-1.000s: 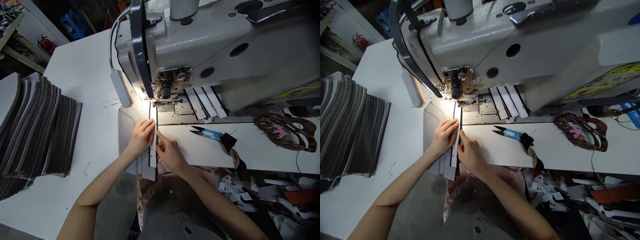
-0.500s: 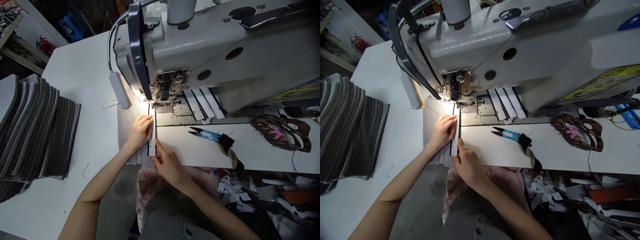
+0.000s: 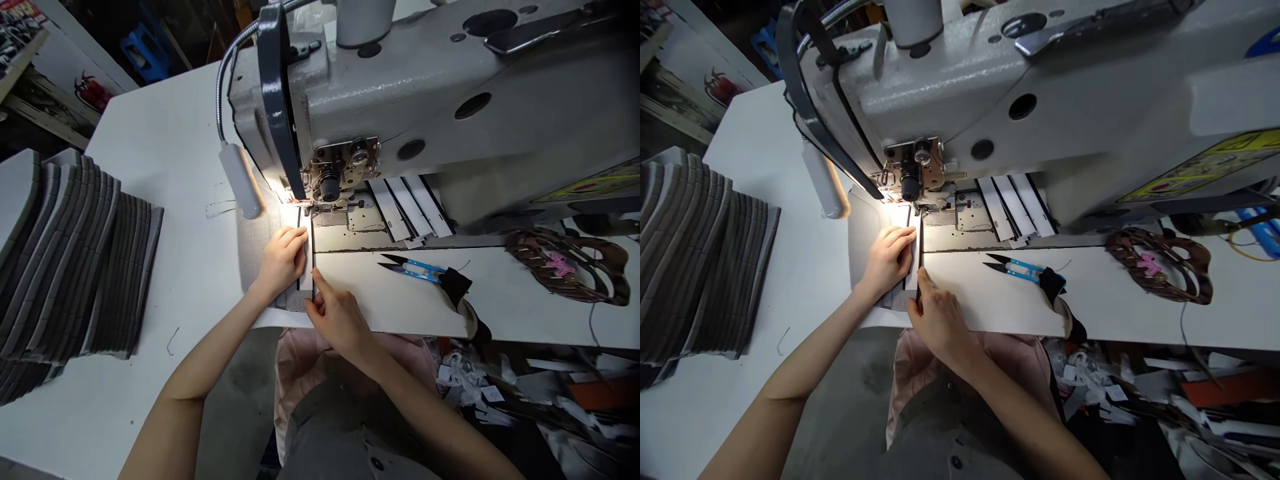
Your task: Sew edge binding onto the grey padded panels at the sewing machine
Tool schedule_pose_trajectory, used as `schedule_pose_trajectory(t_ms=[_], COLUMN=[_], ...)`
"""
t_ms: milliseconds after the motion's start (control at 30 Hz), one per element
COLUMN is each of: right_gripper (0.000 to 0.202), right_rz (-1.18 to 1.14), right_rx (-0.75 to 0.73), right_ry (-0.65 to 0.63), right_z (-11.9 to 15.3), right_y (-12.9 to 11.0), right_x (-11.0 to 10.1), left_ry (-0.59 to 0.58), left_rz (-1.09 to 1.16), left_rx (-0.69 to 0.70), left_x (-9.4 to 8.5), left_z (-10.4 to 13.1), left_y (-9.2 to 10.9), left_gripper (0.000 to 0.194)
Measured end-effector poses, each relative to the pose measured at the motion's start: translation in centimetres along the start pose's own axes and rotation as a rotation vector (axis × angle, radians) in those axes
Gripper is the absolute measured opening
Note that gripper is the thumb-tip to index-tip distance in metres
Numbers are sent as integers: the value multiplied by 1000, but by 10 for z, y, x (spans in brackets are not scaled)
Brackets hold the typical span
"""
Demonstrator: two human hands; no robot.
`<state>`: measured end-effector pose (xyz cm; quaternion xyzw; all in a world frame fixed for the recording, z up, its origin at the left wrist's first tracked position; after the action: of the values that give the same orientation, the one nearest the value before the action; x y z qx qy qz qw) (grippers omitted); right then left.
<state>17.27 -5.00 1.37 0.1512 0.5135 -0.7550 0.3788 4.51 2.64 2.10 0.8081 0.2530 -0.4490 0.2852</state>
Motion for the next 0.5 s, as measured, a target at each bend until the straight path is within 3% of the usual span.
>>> schedule_pose_trajectory(t_ms=[200,500], right_gripper=[58,60], right_rz=[-11,-79], right_rx=[-9,23], right_ry=[32,46], right_z=[-9,-21], right_y=[-1,-3], right_x=[-4,-15], left_ry=[-6,-4], left_rz=[1,-24], left_rx=[10,28], left_x=[2,-4], left_z=[-8,1], left_y=[-9,6], left_gripper=[26,27])
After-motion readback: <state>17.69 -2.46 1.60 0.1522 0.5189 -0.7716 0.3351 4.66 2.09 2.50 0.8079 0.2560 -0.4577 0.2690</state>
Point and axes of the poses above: each hand's wrist, its own z-axis away from the middle knuckle, its own x-axis out of the palm, y = z × x, the point moved 4 cm from there along -z, towards the middle knuckle, and after that the axes turned 12 degrees about x, right-handed, at the moved point
